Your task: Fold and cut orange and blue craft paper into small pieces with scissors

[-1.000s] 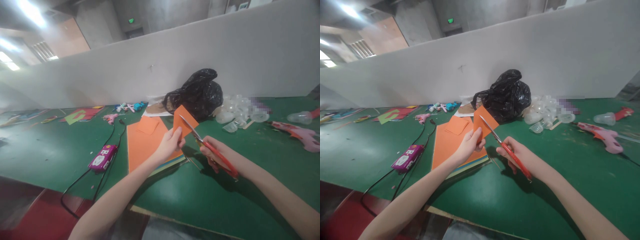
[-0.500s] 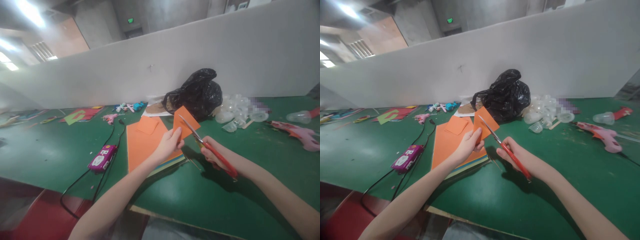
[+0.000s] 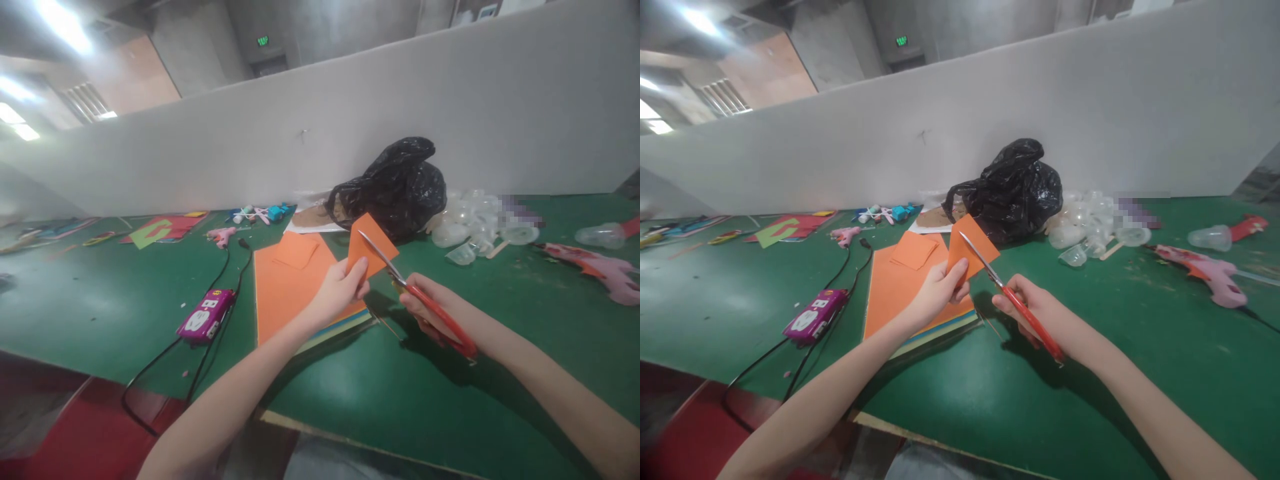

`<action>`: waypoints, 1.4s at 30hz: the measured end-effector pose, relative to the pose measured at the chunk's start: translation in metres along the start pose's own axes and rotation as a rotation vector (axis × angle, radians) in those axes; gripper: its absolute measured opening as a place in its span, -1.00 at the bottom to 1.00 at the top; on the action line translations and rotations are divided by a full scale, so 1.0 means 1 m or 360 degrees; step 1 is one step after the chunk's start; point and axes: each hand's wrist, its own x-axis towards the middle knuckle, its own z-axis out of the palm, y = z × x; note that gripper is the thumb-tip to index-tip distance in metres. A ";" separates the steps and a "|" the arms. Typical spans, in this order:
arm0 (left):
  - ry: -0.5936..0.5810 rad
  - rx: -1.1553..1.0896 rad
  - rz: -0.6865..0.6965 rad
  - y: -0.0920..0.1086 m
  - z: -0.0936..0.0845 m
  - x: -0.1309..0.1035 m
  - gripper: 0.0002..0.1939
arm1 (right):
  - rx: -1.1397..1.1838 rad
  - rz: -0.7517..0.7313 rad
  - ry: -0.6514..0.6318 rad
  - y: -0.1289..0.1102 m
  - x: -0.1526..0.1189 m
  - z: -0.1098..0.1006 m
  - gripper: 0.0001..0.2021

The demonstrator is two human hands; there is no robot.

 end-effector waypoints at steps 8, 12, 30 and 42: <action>-0.0028 -0.0008 0.0000 -0.001 0.002 -0.002 -0.51 | -0.0077 -0.0138 -0.0083 0.009 0.001 -0.004 -0.52; -0.0071 -0.0029 0.0002 -0.005 0.002 -0.002 -0.51 | -0.0091 -0.0242 -0.0059 0.021 0.005 -0.005 -0.56; -0.0115 -0.0050 -0.0013 -0.009 0.005 -0.002 -0.53 | -0.0001 -0.0131 -0.0014 -0.004 -0.001 0.004 -0.50; -0.0168 -0.0108 -0.0004 -0.002 0.002 -0.005 -0.53 | -0.0114 -0.0211 -0.0076 0.008 0.000 -0.004 -0.54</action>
